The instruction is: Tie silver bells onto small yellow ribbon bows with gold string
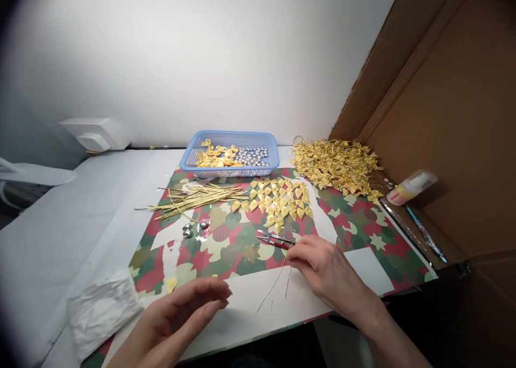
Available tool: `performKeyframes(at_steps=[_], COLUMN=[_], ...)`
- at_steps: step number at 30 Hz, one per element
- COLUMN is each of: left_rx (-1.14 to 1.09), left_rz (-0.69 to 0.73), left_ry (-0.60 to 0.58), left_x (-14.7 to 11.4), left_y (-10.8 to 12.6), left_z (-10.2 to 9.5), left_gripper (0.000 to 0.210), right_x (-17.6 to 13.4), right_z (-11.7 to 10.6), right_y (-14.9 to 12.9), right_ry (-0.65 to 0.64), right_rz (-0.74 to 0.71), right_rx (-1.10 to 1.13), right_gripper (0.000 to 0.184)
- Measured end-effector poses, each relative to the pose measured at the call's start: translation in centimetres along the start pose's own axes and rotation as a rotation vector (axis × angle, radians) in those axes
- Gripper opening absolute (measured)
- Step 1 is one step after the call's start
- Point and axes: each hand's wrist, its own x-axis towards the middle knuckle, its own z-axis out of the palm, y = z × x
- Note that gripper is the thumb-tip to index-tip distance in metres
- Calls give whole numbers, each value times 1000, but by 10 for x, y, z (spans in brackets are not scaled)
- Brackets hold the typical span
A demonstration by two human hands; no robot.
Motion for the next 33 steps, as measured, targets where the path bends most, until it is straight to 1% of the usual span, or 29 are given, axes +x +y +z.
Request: performKeyframes(at_steps=[2, 4, 6, 8, 9, 12, 15, 18, 22, 25, 29, 31, 33], left_rx=[92, 211, 317, 409, 459, 601, 678, 691, 693, 699, 694, 685, 673], left_rz=[75, 172, 281, 358, 385, 429, 429, 437, 498, 536, 568, 562, 542], left_ry=[29, 11, -12, -19, -32, 12, 63, 106, 143, 146, 179, 203, 226], left_x=[-3, -3, 0, 4, 6, 10, 9, 10, 20, 31, 46, 52, 57], left_y=[2, 1, -4, -13, -17, -25, -26, -22, -15, -11, -9, -8, -6], left_z=[4, 11, 21, 34, 40, 58, 68, 70, 69, 66, 61, 59, 58], left_gripper=[12, 5, 4, 6, 8, 10, 20, 21, 18, 16, 17, 17, 18], right_x=[-6, -13, -18, -21, -22, -23, -25, -25, -19, -11, -2, 0, -1], right_z=[4, 6, 8, 13, 16, 25, 28, 27, 24, 19, 12, 10, 6], right_y=[-1, 2, 6, 9, 10, 12, 15, 23, 39, 47, 52, 53, 52], right_ry=[-27, -39, -60, -80, -84, -73, -44, 50, 266, 406, 577, 639, 677], right_rz=[-18, -18, -29, -50, -58, -71, -73, -31, 131, 211, 265, 280, 277], right_rx=[42, 65, 80, 97, 109, 177, 312, 502, 791, 975, 1132, 1172, 1206], right_gripper=[17, 18, 18, 20, 19, 17, 16, 18, 26, 29, 26, 30, 30])
